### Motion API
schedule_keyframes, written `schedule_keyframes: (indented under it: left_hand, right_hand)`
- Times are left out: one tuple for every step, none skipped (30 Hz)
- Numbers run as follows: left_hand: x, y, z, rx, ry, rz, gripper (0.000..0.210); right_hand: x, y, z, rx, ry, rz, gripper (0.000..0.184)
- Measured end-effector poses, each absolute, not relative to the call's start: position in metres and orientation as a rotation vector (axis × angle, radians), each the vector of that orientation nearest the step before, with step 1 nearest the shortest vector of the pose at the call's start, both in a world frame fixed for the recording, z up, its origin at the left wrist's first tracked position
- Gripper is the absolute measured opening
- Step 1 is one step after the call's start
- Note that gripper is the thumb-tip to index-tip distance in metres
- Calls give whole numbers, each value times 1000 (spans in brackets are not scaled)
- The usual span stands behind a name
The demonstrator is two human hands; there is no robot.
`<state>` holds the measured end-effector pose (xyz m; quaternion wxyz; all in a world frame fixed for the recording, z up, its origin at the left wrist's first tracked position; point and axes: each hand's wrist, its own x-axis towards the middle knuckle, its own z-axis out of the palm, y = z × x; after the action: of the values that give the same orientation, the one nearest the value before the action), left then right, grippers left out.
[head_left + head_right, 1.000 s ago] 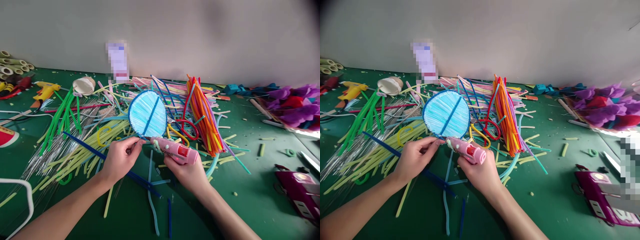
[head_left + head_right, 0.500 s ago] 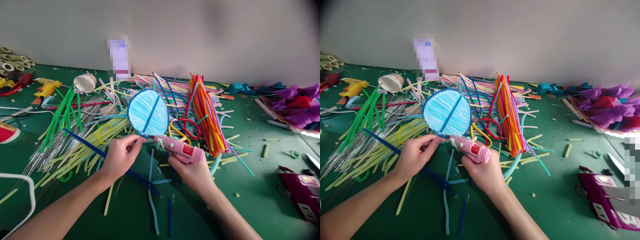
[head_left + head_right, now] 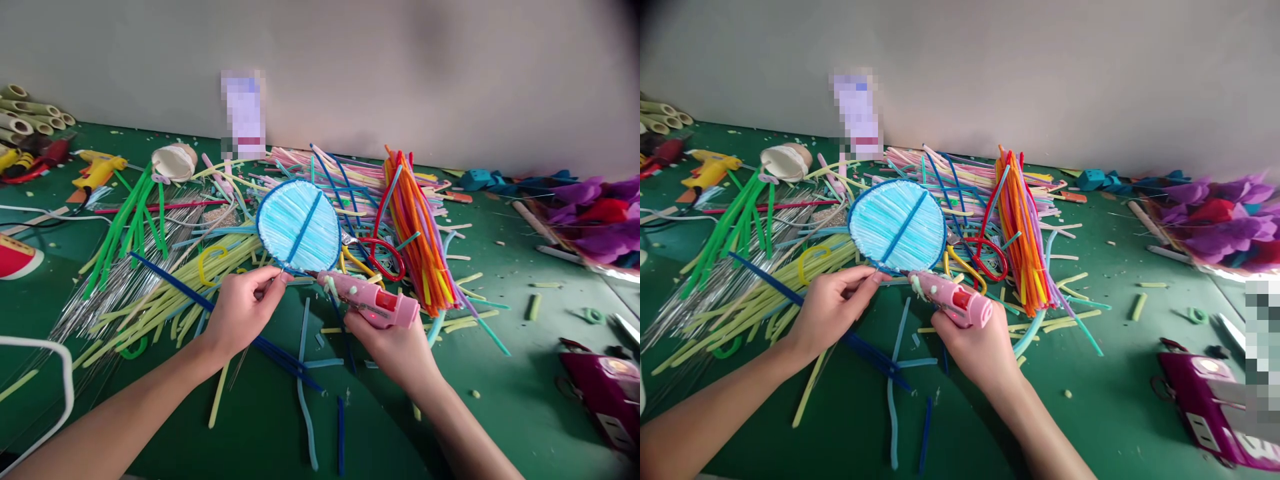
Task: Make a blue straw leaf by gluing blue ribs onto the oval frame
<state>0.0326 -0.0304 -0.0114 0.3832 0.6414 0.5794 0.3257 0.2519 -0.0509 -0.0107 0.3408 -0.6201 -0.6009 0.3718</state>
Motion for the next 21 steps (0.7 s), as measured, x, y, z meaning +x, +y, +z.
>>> schedule_keyframes:
  left_hand:
    - [33,-30,-11,1634,1479,831,37]
    - [32,-30,-11,1633,1481,830,37]
    - [32,-30,-11,1631,1484,828,37]
    - [32,-30,-12,1628,1485,825,37]
    - [32,-30,-12,1624,1486,824,37]
    - [32,-30,-12,1620,1486,821,37]
    - [32,-30,-12,1618,1487,820,37]
    - [32,-30,-11,1616,1487,821,38]
    - [32,-30,-11,1614,1488,822,38]
    - [32,-30,-11,1612,1488,821,37]
    - [32,-29,-11,1608,1487,822,37]
    - [32,-29,-11,1603,1484,822,37]
    - [32,-29,-10,1598,1481,823,37]
    - [32,-29,-10,1595,1477,823,37]
    - [31,-29,-10,1593,1475,824,37]
    - [31,-29,-10,1593,1473,824,37]
    - [31,-30,-10,1594,1474,824,37]
    - [31,-30,-10,1594,1475,824,37]
    - [31,-30,-10,1594,1477,825,37]
    - [31,-30,-10,1594,1479,826,37]
    - [31,-30,-10,1595,1481,827,37]
  right_hand:
    - [252,-51,-11,-1618,-1563,973,10]
    - [253,-51,-11,-1621,-1567,972,10]
    - [253,-51,-11,-1623,-1572,966,11]
    - [253,-51,-11,-1623,-1578,957,13]
    - [253,-52,-10,-1623,-1584,948,14]
    - [254,-52,-10,-1623,-1591,941,15]
    - [254,-52,-10,-1627,-1597,935,15]
    - [254,-52,-9,-1634,-1603,933,14]
    - [254,-52,-9,-1640,-1608,933,12]
    - [254,-52,-9,-1645,-1611,934,10]
    - [254,-51,-9,-1650,-1612,938,10]
    - [255,-51,-9,-1656,-1610,943,10]
    - [255,-51,-9,-1662,-1605,949,11]
    - [256,-52,-9,-1667,-1599,953,10]
    - [256,-52,-9,-1673,-1594,954,10]
    - [256,-52,-9,-1676,-1590,957,11]
    - [257,-52,-8,-1679,-1590,961,11]
    - [258,-52,-7,-1677,-1593,965,11]
    - [258,-52,-6,-1673,-1597,965,12]
    - [259,-52,-5,-1669,-1600,965,13]
    - [259,-52,-4,-1664,-1604,967,16]
